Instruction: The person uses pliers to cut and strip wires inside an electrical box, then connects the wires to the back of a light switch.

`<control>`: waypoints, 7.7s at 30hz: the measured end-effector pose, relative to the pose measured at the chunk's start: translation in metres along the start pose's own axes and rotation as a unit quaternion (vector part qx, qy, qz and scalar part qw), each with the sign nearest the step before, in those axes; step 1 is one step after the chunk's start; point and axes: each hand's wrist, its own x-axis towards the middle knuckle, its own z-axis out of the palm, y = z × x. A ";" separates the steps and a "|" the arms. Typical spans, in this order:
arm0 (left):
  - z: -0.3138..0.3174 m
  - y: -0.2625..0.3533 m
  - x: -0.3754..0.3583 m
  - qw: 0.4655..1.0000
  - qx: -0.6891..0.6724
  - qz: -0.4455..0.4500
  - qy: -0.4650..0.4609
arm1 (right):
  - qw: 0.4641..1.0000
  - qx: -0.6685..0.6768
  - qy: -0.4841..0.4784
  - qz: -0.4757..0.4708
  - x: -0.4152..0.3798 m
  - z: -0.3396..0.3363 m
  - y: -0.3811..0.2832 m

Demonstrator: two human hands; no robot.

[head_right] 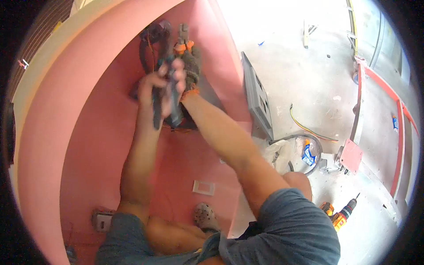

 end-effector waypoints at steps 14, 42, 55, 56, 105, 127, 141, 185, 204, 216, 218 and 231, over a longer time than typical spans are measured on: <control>-0.021 0.019 -0.011 0.809 0.549 0.003 0.210 | -0.103 0.921 -0.285 -0.243 0.043 0.048 -0.086; -0.031 0.041 -0.100 0.882 0.408 -0.161 0.172 | -0.713 0.354 -0.596 -0.108 -0.011 0.112 -0.042; -0.064 0.096 -0.108 0.735 0.572 -0.062 0.358 | -0.812 -0.052 -0.573 -0.092 -0.007 0.083 0.046; -0.064 0.095 -0.107 0.736 0.571 -0.062 0.358 | -0.807 -0.032 -0.584 -0.082 -0.005 0.081 0.047; -0.032 0.051 -0.021 0.585 0.752 -0.060 0.297 | -0.291 0.841 -0.091 -0.446 0.008 0.106 -0.056; -0.032 0.031 -0.004 0.914 0.370 0.031 0.163 | 0.073 0.952 -0.165 -0.247 0.013 0.079 -0.063; -0.040 0.059 -0.020 0.827 0.521 0.002 0.210 | -0.072 0.931 -0.092 -0.346 0.054 0.085 -0.119; -0.033 0.026 0.007 0.838 0.500 0.036 0.215 | -0.292 0.813 -0.285 -0.416 0.022 0.065 -0.101; -0.031 0.013 0.015 0.837 0.483 0.049 0.253 | -0.288 0.809 -0.318 -0.402 0.017 0.064 -0.092; -0.034 0.013 0.017 0.826 0.503 0.051 0.249 | -0.239 0.856 -0.227 -0.399 0.016 0.066 -0.095; -0.032 0.013 0.017 0.825 0.503 0.053 0.250 | -0.244 0.851 -0.245 -0.395 0.013 0.064 -0.094; -0.052 0.048 -0.019 0.905 0.401 0.042 0.138 | -0.027 0.980 -0.081 -0.182 0.025 0.055 -0.080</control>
